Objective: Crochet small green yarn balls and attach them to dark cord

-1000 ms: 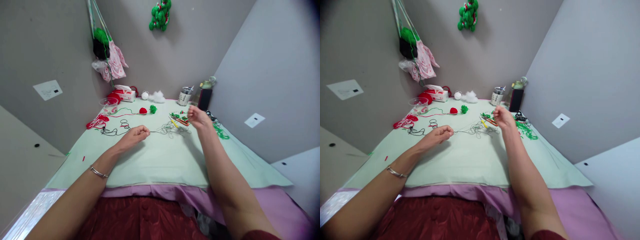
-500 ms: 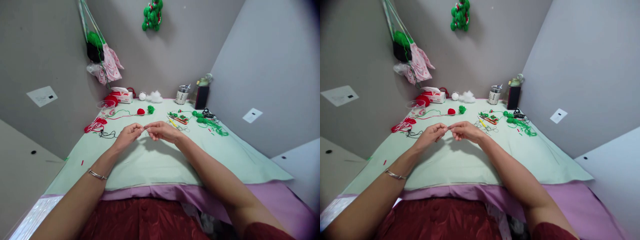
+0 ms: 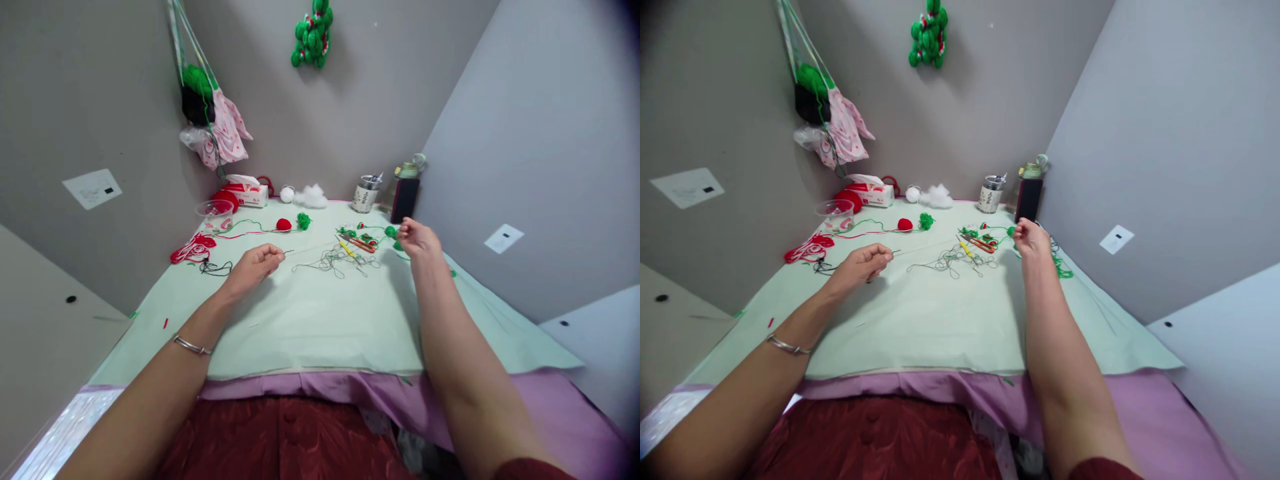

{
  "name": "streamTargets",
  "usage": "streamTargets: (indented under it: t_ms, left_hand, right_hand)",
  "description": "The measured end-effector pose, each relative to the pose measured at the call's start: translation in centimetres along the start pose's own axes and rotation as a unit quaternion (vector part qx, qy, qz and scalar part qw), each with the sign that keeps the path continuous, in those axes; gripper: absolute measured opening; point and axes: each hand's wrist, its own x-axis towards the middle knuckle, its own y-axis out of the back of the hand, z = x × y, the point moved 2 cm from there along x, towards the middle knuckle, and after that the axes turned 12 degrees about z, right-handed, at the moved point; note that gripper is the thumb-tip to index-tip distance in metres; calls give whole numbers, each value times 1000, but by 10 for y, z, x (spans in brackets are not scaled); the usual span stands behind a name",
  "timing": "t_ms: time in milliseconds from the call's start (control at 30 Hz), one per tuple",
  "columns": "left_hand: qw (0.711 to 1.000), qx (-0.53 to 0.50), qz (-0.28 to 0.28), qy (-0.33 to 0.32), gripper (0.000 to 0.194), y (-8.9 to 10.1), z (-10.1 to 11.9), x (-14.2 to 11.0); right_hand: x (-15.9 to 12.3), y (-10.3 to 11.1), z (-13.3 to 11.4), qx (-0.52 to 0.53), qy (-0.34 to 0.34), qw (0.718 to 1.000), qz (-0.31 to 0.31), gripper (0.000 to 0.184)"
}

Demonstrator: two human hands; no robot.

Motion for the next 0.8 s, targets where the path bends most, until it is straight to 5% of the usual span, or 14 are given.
streamTargets:
  t_ms: [100,200,333,433,533,667,800]
  left_hand:
    - [1000,2,-4,2,28,-2,-2,0]
    - [1000,2,-10,-2,29,-5,-4,0]
    - [1000,-4,-20,-10,30,-8,-6,1]
    - [1000,1,-21,-14,31,-6,-6,2]
    - [1000,0,-2,-9,31,0,-2,3]
    - [999,-11,31,-4,28,13,4,4]
    - [998,-27,62,-14,26,25,3,8]
  right_hand:
    - [-5,-6,5,-10,-2,1000,-13,24]
    - [-40,-45,29,-37,-39,993,-101,17]
    - [-110,-108,70,-147,-125,910,-368,29]
    - [-127,-126,83,-156,-128,890,-409,26]
    - [-99,-112,74,-103,-111,934,-323,26]
    - [-31,-52,36,-33,-35,989,-143,29]
    - [11,6,5,-46,15,990,-135,39]
